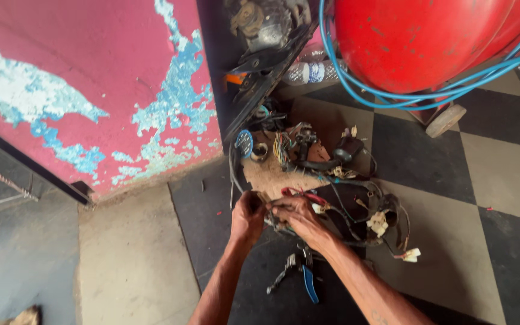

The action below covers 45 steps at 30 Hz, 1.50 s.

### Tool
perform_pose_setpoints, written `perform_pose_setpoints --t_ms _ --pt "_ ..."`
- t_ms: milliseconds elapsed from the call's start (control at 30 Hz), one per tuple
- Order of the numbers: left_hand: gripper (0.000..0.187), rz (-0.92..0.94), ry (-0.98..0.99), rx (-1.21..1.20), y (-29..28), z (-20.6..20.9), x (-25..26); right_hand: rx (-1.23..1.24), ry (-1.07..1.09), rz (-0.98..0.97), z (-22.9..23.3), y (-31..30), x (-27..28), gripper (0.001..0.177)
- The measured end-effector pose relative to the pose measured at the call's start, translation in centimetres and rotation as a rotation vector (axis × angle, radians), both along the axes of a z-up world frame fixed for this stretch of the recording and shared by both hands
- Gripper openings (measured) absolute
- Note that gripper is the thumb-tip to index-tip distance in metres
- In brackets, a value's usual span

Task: The person repairs a motorcycle wiring harness by hand and with a pair of pliers, stripping wire ends and twisting them together.

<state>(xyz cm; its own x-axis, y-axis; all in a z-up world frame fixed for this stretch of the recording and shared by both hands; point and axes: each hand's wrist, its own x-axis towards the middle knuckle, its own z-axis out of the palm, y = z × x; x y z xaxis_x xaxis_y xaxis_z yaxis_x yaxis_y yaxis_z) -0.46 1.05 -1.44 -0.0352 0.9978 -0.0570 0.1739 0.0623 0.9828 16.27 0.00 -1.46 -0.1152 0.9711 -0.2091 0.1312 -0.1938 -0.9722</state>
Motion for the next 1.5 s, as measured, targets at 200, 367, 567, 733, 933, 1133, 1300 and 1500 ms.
perform_pose_setpoints --t_ms 200,367,567,733,933,1133,1300,1500 --pt "0.020 -0.040 0.154 0.179 0.0 1.1 0.8 0.015 0.195 0.022 -1.5 0.7 1.0 0.030" --pt "0.030 -0.038 0.212 0.219 -0.5 2.5 1.0 0.015 0.074 -0.018 -1.9 1.1 1.0 0.032" --pt "0.028 -0.048 0.124 -0.090 -0.2 2.7 1.6 0.064 0.206 0.005 -1.9 0.7 1.6 0.035" --pt "0.024 -0.049 0.127 0.048 -0.3 2.6 1.8 0.019 0.265 -0.021 -1.0 0.7 1.9 0.035" --pt "0.023 -0.126 0.055 0.021 -0.1 2.4 1.7 0.071 0.287 -0.041 -1.6 0.5 1.7 0.031" --pt "0.027 -0.204 -0.194 -0.002 1.0 0.1 1.9 0.108 0.276 -0.085 -1.2 0.0 1.5 0.022" --pt "0.027 -0.190 -0.274 -0.149 0.6 0.9 1.5 0.228 0.117 -0.059 -0.4 0.5 0.8 0.017" --pt "0.030 -0.200 -0.168 -0.209 -0.5 2.6 1.6 0.130 0.012 -0.176 -0.8 0.2 1.0 0.015"
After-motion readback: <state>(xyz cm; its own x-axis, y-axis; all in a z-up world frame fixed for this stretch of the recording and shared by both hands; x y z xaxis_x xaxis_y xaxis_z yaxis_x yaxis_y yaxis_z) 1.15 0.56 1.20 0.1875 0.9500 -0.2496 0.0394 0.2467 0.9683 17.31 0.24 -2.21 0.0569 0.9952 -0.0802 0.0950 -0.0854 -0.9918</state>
